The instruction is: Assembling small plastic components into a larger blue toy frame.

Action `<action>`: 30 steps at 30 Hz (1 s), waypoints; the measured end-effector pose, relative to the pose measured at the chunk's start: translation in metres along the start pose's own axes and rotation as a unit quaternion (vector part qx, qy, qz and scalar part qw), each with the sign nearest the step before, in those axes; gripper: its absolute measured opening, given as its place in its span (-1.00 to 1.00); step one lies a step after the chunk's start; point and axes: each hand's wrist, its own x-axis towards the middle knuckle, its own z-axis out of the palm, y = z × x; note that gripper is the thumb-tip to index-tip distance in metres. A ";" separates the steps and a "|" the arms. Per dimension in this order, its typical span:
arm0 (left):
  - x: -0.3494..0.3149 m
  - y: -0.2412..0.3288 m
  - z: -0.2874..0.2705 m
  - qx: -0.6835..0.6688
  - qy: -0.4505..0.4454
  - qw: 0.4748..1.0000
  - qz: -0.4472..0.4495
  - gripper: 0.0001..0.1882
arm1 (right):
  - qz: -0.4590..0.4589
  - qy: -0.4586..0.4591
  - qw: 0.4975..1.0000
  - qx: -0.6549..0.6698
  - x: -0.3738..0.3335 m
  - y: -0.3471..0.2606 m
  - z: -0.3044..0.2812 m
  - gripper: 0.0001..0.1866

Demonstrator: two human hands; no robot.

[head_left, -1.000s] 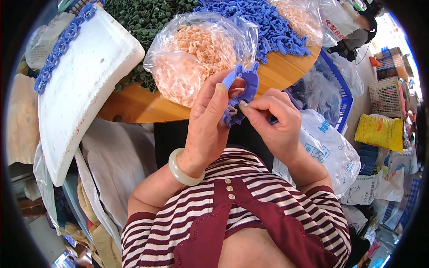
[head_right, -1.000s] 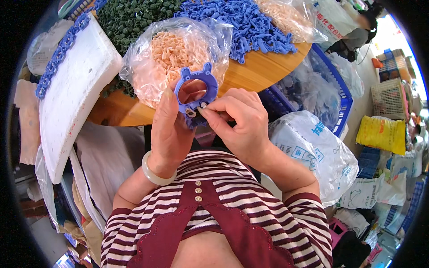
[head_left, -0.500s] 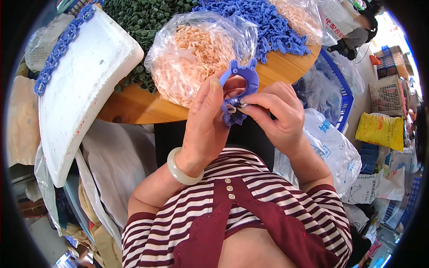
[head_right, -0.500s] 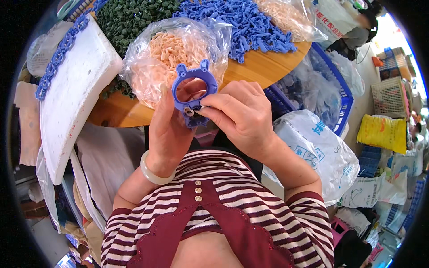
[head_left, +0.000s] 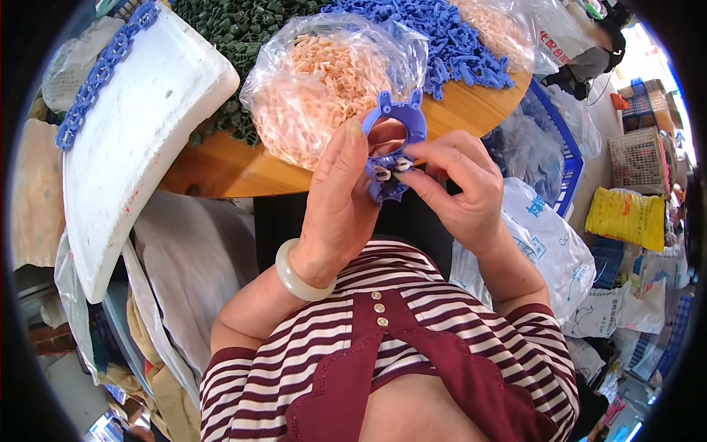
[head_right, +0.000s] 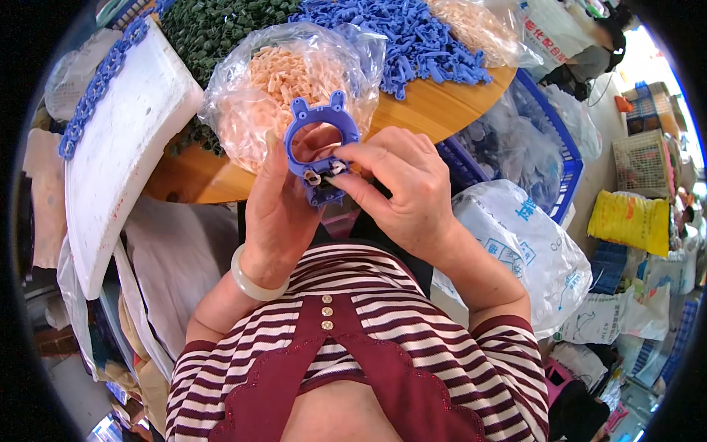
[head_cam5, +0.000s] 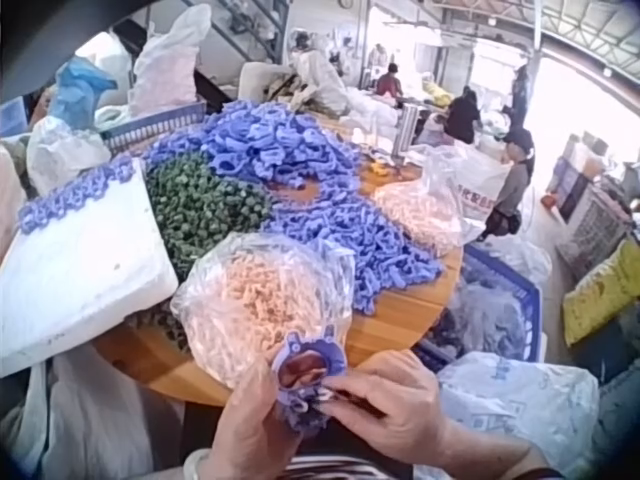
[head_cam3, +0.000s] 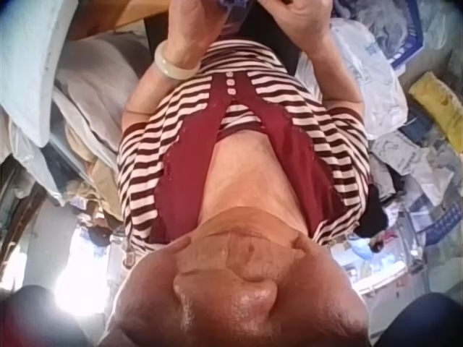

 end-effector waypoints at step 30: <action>-0.004 0.008 0.003 0.010 0.034 0.999 -0.011 -0.54 | -0.006 0.009 1.000 -0.008 0.001 -0.002 0.007 -0.81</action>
